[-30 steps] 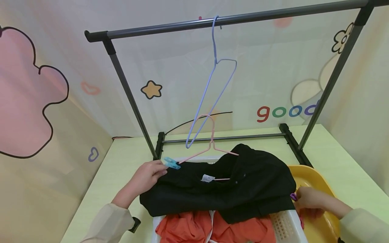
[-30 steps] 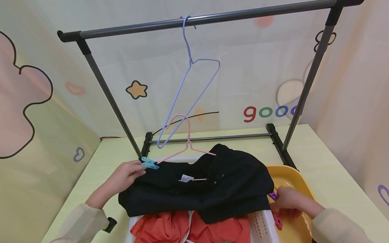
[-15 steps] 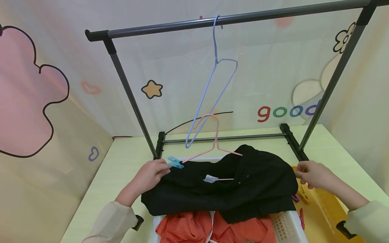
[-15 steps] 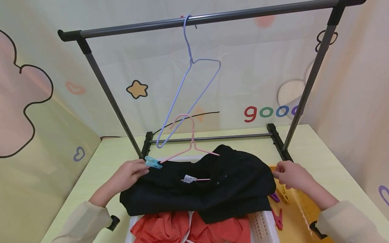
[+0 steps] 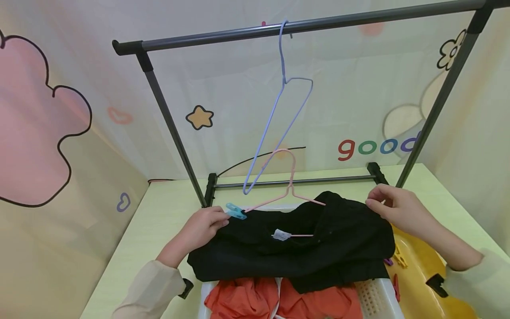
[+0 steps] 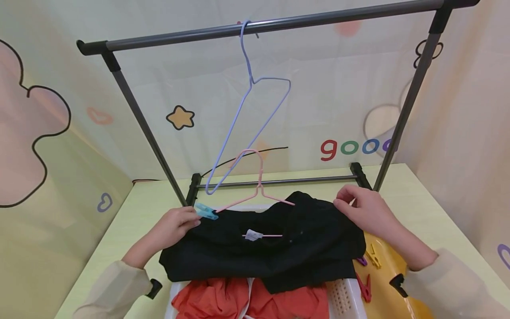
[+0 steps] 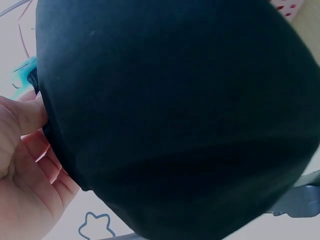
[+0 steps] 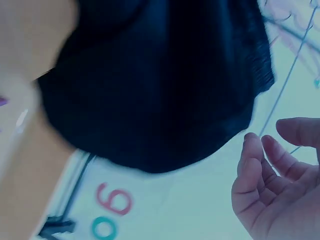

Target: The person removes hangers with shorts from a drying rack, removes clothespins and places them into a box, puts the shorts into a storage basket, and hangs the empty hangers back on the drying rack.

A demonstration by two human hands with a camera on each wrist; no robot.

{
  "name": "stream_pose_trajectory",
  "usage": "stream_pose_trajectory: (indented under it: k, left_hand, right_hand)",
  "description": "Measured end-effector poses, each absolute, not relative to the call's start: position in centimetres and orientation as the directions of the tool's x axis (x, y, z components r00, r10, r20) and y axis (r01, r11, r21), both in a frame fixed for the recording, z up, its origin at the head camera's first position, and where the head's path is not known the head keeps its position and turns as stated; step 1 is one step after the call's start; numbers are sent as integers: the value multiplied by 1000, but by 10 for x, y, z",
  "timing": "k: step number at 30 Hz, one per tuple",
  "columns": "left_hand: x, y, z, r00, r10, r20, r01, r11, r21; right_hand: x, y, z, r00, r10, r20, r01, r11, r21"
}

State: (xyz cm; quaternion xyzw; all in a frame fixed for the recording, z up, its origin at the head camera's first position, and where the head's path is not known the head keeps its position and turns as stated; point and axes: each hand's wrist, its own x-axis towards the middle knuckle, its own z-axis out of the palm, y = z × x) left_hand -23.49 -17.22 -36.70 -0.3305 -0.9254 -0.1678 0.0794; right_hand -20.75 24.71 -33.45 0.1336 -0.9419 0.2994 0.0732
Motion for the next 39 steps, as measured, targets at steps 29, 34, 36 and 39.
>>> stream_pose_trajectory:
  k: [29,34,36,39]
  left_hand:
    - [-238,-167,-372,-794,598,105,590,719,368]
    - [-239,-167,-373,-801,594,81,575,725,379]
    - [-240,-167,-373,-802,593,73,571,726,384]
    - [-241,-167,-373,-806,589,59,561,728,393]
  right_hand:
    - [-223,129,-308,-661,-712,237,-702,476,-530]
    - [-232,110,-310,-638,-737,224,-721,469,-510]
    - [-236,103,-309,-628,-747,217,-727,464,-507]
    - [-243,92,-309,-619,-758,206,-723,449,-525]
